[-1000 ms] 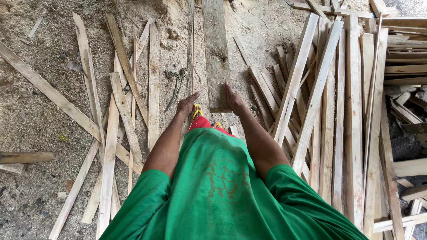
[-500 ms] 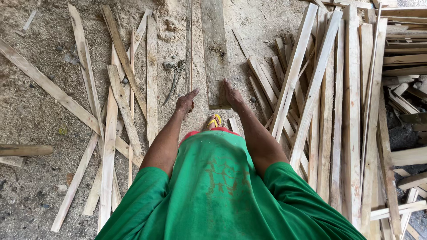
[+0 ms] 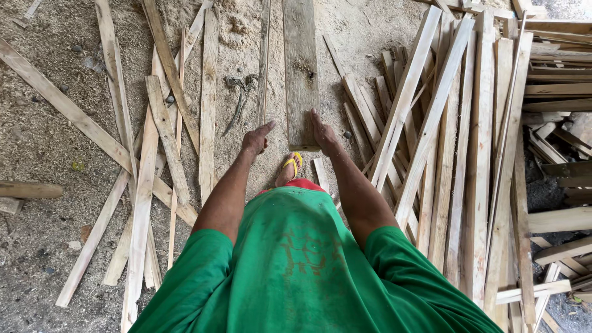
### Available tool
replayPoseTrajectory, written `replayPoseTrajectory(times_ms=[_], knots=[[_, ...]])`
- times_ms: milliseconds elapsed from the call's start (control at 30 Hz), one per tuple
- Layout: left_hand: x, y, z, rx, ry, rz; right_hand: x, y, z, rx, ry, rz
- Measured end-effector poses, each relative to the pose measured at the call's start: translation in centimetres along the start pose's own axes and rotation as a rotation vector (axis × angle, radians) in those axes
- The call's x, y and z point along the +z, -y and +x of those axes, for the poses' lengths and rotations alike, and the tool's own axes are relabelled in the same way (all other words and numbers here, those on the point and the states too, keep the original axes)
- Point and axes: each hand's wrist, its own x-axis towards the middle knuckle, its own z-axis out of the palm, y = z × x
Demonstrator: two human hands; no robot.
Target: The person picks up a long wooden plank from a pile of scrap wood, carries it across the sawdust-covered floor, and lays it down. The person then works at a woodworking machine, using a wrench to turn a bolt on the machine's metal table and positioning a small wood block against it.
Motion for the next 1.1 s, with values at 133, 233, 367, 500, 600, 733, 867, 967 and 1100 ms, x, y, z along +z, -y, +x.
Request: replayPoseTrajectory(times_ms=[133,233,367,500,600,733,867,967,1100], knots=[[0.0,0.2,-0.7,0.01,0.007,-0.005,0.2,-0.2,-0.8,0.006,-0.019,-0.042],[-0.2,0.8,-1.3,0.018,0.026,-0.01,0.4,-0.7,-1.4,-0.031,-0.042,-0.061],[-0.3,2.0,-2.1,0.006,0.028,-0.091,0.7,-1.5,-2.4,-0.027,-0.036,-0.083],[-0.3,2.6,-3.0,-0.006,0.02,-0.096,1.2,-1.8,-3.4,-0.022,0.012,0.034],[-0.8,3.0,-3.8,-0.018,0.021,-0.121,1.5,-2.2,-4.3,0.03,0.026,0.049],[-1.1,4.1,-5.0,-0.022,0.034,-0.146,1.6,-3.3,-5.5,0.033,0.025,0.059],[-0.9,6.0,-6.0,-0.008,0.056,-0.187,1.4,-4.9,-6.6,0.066,-0.011,0.005],[-0.7,7.8,-7.0,-0.023,0.025,-0.165,0.9,-6.6,-7.4,0.046,-0.056,-0.219],[-0.3,11.2,-9.0,-0.058,0.051,-0.142,0.9,-9.7,-9.1,0.064,-0.002,-0.006]])
